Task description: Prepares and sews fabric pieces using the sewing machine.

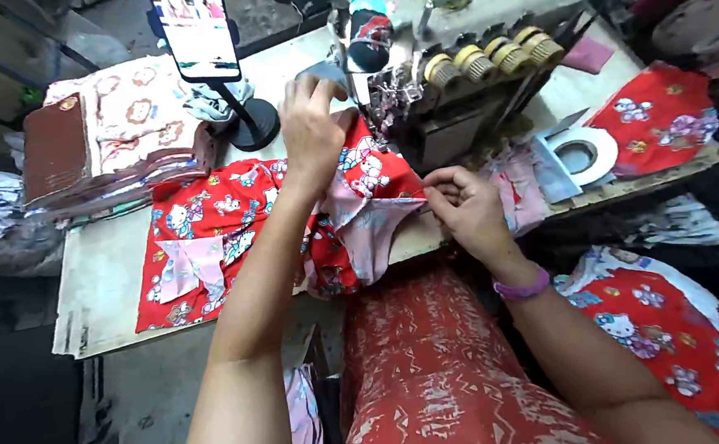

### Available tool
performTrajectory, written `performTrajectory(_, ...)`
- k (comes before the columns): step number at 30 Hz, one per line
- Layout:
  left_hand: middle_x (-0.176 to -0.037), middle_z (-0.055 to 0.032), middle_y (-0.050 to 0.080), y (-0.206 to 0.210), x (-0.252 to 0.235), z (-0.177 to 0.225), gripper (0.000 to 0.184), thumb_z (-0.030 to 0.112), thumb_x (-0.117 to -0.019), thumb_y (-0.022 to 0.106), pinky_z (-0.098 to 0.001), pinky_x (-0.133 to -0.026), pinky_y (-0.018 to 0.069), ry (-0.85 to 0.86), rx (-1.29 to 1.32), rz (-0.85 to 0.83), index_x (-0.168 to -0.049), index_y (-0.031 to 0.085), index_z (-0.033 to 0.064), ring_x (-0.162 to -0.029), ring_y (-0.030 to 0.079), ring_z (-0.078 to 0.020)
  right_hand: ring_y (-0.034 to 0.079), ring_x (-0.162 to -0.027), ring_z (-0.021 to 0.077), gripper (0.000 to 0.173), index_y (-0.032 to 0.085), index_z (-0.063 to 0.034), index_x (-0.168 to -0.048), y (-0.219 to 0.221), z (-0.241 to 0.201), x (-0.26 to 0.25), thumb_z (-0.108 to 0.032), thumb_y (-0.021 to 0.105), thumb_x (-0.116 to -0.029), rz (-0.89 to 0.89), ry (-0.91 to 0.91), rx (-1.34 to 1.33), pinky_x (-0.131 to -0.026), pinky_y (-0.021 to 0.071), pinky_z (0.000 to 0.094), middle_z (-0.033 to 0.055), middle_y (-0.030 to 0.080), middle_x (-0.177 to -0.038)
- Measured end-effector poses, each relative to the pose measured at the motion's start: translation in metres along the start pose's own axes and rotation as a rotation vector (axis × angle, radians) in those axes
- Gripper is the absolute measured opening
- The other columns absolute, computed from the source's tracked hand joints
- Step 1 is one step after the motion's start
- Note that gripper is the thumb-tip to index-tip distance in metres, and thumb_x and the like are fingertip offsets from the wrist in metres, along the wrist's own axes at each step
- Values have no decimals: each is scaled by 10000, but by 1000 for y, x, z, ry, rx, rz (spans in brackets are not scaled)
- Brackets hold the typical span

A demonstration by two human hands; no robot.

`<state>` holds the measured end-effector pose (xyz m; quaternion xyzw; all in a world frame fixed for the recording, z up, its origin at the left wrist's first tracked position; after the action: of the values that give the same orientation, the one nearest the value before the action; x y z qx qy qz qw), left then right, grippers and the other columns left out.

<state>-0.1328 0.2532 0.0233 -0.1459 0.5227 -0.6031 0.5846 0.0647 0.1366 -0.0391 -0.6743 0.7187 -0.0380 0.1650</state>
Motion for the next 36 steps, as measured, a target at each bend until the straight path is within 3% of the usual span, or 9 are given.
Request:
performTrajectory(3,-1083,-215,711,-6,28,12,155,52,-939,652,-512,-963,479,273,118,52,-1036,745,-25,-1096,648,-366,552,-599,-56,179,713,-21,-1124,-6,-6,-3,-67,595,-998,-17,-109,60,-551,479,114,19,705,-895)
performTrajectory(8,-1321,-176,666,5,31,-1,339,97,-979,505,-554,-1070,418,187,56,-159,-1212,728,-6,-1275,584,-377,543,-595,-26,213,742,-21,-1113,5,-7,-3,-61,581,-979,11,-149,103,-553,470,143,38,719,-889)
performTrajectory(15,-1290,-222,665,6,37,8,279,64,-984,531,-532,-1086,432,343,60,-151,-1157,735,-19,-1269,592,-393,559,-620,-27,208,738,-7,-1107,0,-9,1,-52,584,-974,29,-173,128,-580,479,129,52,720,-892)
performTrajectory(19,-1325,-177,666,-19,85,2,351,-97,-935,510,-469,-1139,420,416,178,-251,-1151,760,21,-1326,567,-353,682,-739,117,195,746,8,-1048,0,-8,8,-24,589,-937,25,-309,255,-690,564,241,114,747,-943)
performTrajectory(22,-1333,-195,663,-20,86,4,393,-121,-951,467,-520,-1121,424,384,139,-249,-1176,753,26,-1327,564,-398,721,-909,273,228,717,19,-1159,2,6,6,-10,568,-988,-103,-299,290,-821,584,397,184,727,-1102)
performTrajectory(27,-1347,-197,640,-25,115,53,291,-36,-994,501,-523,-1176,366,343,110,-93,-1177,725,-4,-1379,498,-396,693,-910,113,228,674,41,-1208,-68,5,32,-57,602,-1015,14,-390,132,-824,592,251,132,689,-1137)
performTrajectory(30,-1151,-184,722,9,145,95,156,25,-982,605,-485,-1122,429,432,279,39,-1043,743,-14,-1237,615,-344,657,-1051,152,199,618,44,-1055,-116,39,65,-114,705,-971,301,-550,330,-927,551,278,149,658,-1075)
performTrajectory(33,-1032,-149,743,75,158,127,124,37,-957,650,-460,-1056,497,591,410,17,-1015,758,18,-1099,682,-307,637,-1125,316,361,626,37,-1065,-114,82,92,-233,796,-896,247,-552,546,-985,522,413,231,656,-1137)
performTrajectory(36,-1111,-167,733,122,148,152,157,48,-977,629,-464,-1073,490,675,401,-71,-1078,746,16,-1146,674,-327,614,-1188,417,308,645,51,-1098,-108,110,96,-159,752,-900,185,-488,657,-1014,490,515,280,633,-1240)
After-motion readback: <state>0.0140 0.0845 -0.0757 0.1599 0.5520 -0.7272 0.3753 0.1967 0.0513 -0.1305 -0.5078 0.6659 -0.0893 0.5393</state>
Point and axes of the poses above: each hand's wrist, its own x-axis away from the middle knuckle, its own y-axis out of the palm, z = x × y, the point moved 5 cm from there along -x, towards the middle knuckle
